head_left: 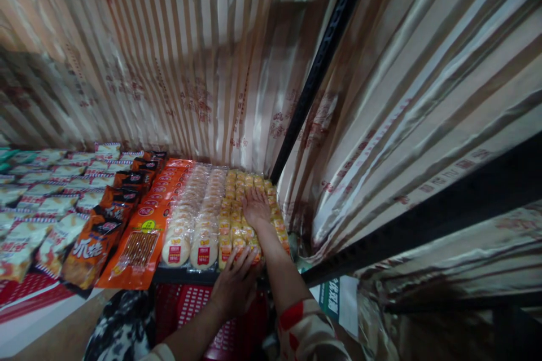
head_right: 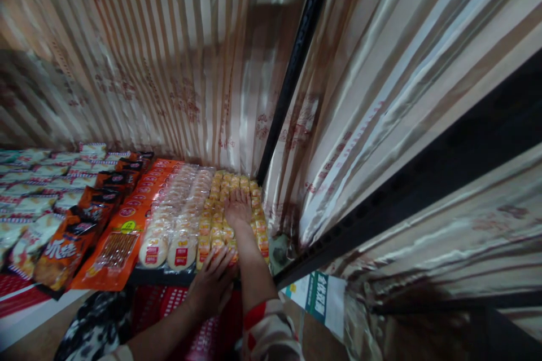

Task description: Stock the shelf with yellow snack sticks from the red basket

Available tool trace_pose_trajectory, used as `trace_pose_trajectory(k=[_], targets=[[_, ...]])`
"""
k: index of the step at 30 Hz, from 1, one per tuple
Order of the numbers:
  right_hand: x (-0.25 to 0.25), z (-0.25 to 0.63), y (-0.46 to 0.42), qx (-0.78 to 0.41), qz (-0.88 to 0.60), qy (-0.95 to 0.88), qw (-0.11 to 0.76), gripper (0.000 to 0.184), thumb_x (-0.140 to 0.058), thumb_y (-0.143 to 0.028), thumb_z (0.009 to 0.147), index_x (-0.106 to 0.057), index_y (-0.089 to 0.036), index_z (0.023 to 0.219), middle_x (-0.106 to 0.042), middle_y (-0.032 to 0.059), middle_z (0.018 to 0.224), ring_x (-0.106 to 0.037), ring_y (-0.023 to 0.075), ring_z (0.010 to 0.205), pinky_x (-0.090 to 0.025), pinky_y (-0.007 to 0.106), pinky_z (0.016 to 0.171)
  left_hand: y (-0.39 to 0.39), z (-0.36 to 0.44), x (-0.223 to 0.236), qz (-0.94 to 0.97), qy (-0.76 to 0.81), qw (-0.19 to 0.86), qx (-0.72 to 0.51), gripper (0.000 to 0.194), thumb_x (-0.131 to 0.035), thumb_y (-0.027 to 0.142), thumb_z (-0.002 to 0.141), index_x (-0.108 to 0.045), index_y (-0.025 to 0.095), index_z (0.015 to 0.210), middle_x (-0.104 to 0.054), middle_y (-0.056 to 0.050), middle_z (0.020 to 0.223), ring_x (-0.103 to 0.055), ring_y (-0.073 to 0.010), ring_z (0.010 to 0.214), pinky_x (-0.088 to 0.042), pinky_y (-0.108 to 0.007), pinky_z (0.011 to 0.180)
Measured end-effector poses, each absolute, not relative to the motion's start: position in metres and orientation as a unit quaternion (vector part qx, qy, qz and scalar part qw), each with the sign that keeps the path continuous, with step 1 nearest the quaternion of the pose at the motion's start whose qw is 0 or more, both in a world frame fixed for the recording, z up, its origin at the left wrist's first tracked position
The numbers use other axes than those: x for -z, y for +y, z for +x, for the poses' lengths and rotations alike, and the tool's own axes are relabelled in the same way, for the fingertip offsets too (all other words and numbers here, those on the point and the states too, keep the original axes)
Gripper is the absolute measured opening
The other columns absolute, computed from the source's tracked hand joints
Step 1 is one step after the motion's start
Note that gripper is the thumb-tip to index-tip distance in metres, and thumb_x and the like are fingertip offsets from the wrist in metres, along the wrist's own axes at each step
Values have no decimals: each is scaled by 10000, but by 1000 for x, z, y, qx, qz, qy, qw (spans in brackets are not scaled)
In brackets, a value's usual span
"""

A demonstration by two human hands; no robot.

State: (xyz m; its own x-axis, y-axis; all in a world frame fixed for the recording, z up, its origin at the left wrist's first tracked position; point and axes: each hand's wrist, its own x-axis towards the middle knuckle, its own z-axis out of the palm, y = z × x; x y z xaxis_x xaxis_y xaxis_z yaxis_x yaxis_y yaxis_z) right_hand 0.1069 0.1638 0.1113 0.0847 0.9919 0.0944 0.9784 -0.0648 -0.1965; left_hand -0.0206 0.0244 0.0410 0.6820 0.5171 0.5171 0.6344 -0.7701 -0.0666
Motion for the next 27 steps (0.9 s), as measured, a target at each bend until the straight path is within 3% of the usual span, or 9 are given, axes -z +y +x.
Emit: trace_pose_trajectory(k=[5, 11, 17, 27], targets=[[-112, 108, 162, -29, -728, -677, 101, 530, -228, -374, 946, -382, -103, 1375, -364, 108, 1442, -229, 190, 1373, -69, 358, 1117, 24, -21, -41, -909, -320, 115, 241, 590, -422, 368, 862, -284, 220, 1416, -346, -63, 1454, -251, -251, 1351, -94, -443, 1121], [-117, 94, 173, -36, -689, -717, 99, 542, -190, -384, 948, -281, -139, 1423, -248, 54, 1499, -132, 177, 1398, -28, 360, 1125, 24, -20, -36, -906, -315, 113, 258, 568, -421, 376, 874, -310, 211, 1406, -357, -67, 1449, -260, -248, 1348, -77, -445, 1130], [-113, 82, 177, -100, -674, -729, 58, 575, -163, -404, 945, -261, -107, 1427, -190, 60, 1517, -105, 172, 1403, -56, 343, 1124, 24, -19, -35, -901, -317, 113, 272, 551, -416, 411, 880, -341, 219, 1390, -385, -47, 1435, -283, -232, 1337, -82, -427, 1136], [-120, 68, 184, -73, -647, -753, 96, 552, -199, -363, 943, -256, -110, 1431, -213, 72, 1511, -116, 200, 1402, -52, 363, 1129, 23, -19, -35, -899, -320, 101, 282, 523, -425, 403, 873, -388, 227, 1364, -415, -44, 1417, -293, -236, 1335, -107, -421, 1132]])
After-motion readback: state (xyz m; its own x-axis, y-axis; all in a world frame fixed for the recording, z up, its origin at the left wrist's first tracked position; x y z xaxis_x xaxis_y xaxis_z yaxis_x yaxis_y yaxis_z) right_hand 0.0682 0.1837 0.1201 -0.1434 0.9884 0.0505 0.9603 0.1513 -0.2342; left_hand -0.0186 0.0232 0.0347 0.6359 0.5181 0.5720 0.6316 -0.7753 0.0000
